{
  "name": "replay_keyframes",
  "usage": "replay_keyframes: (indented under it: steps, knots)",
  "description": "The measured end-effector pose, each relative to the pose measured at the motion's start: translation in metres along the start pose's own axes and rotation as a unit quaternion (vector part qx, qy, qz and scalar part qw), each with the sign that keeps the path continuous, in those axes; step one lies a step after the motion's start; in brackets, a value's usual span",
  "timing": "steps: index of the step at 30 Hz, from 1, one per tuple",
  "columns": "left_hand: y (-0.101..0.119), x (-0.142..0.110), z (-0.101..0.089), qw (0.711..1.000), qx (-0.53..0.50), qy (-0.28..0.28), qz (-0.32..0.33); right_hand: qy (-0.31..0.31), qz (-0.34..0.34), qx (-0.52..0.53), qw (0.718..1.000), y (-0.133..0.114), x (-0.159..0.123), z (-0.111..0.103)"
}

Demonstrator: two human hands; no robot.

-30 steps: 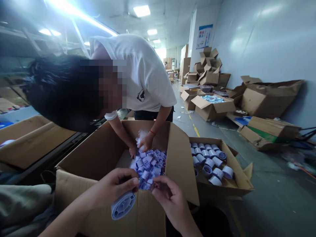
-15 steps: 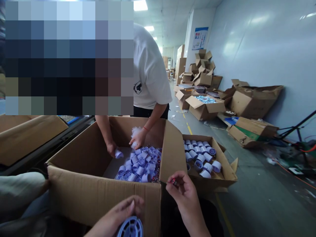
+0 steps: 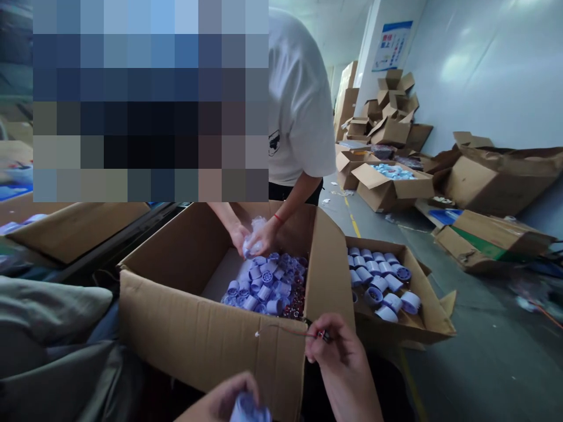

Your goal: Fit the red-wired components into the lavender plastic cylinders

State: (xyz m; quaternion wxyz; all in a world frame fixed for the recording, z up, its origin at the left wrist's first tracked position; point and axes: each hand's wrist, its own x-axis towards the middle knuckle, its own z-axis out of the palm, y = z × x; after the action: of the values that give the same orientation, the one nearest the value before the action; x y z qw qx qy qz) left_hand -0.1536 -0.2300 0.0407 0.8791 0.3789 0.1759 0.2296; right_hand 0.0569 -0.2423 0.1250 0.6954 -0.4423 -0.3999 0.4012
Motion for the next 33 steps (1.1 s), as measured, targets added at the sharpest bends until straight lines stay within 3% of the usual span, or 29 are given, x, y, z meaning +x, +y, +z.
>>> replay_keyframes:
  steps: [2, 4, 6, 13, 19, 26, 33]
  knots:
    - [0.012, 0.011, -0.003, 0.988, -0.117, 0.09, 0.034, -0.003, -0.016, -0.019, 1.0, -0.003, -0.005, -0.001]
    - [0.025, 0.02, 0.003, 0.959, -0.209, 0.187, 0.051, -0.021, -0.04, -0.048, 0.998, -0.007, -0.011, -0.003]
    - [0.037, 0.026, 0.013, 0.944, -0.24, 0.221, 0.055, -0.05, -0.072, -0.078, 0.993, -0.011, -0.016, -0.003]
    - [0.058, 0.037, 0.029, 0.93, -0.312, 0.17, 0.088, -0.118, -0.22, -0.231, 0.94, -0.021, -0.023, 0.005]
    - [0.063, 0.034, 0.033, 0.959, -0.213, 0.152, 0.107, -0.161, -0.323, -0.328, 0.873, -0.025, -0.018, 0.011]
    - [0.065, 0.035, 0.041, 0.963, -0.187, 0.174, 0.092, -0.174, -0.378, -0.375, 0.829, -0.025, -0.015, 0.017]
    - [0.075, 0.034, 0.045, 0.944, -0.277, 0.171, 0.053, -0.202, -0.393, -0.406, 0.8, -0.026, -0.02, 0.019]
